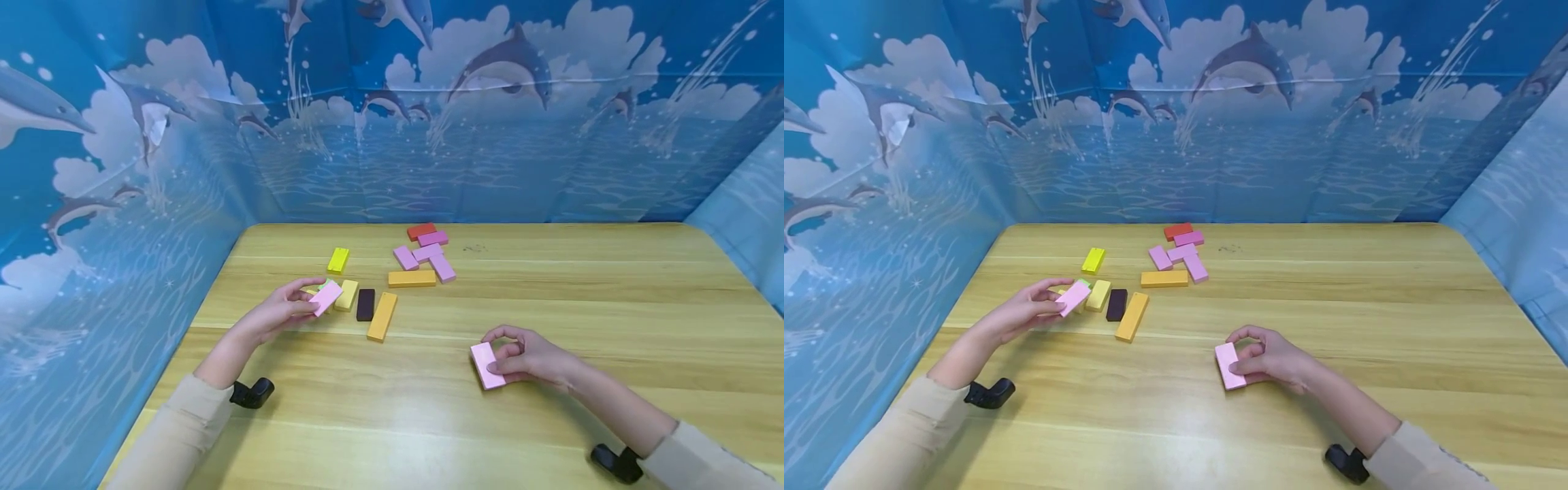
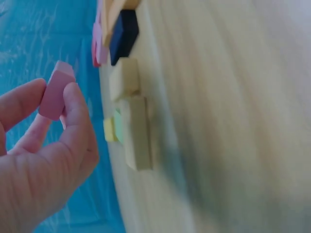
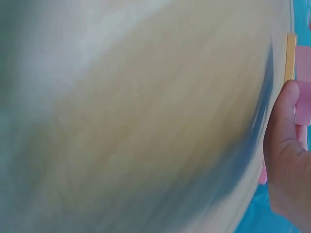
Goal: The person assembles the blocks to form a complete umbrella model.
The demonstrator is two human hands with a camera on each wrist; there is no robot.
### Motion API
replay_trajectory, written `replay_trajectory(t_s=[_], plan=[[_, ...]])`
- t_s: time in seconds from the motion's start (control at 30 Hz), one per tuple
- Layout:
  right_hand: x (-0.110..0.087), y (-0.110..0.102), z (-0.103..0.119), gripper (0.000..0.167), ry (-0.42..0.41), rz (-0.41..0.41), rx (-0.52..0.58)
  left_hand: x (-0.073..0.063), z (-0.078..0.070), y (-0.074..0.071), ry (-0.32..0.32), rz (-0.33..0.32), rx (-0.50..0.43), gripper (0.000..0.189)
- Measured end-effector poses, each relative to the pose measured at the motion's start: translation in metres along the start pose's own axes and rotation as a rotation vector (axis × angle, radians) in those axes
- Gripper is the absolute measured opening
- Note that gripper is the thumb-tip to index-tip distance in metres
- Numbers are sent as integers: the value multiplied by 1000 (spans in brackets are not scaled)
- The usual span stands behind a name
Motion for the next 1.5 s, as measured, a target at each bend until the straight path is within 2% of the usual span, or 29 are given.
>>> replay_trajectory(t_s=[0.2, 0.47, 0.67, 0.8, 1.0, 1.23, 1.5], plan=[[-1, 9, -6, 42, 9, 11, -5, 5, -14, 18, 24, 69, -20, 55], [-3, 17, -11, 39, 16, 21, -23, 9, -22, 43, 36, 186, -88, 60], [-3, 19, -12, 42, 27, 15, -39, 10, -24, 53, 21, 248, -133, 66], [-3, 22, -12, 43, 32, -9, -70, 10, -24, 58, 2, 276, -114, 67], [-2, 26, -10, 45, 23, -71, -154, 12, -24, 65, -19, 289, -110, 67], [-4, 28, -10, 42, -2, -155, -254, 17, -26, 74, -55, 233, -187, 65], [-8, 28, -8, 41, -32, -234, -386, 24, -25, 90, -62, 213, -195, 66]])
Point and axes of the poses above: each hand's wrist, its own x-axis towards the middle knuckle, its own y-axis out of the palm, z = x × y, the point moved 4 cm from there along x, towards the middle knuckle, and after that the axes turned 1 degree about -x, right-handed, at the moved point
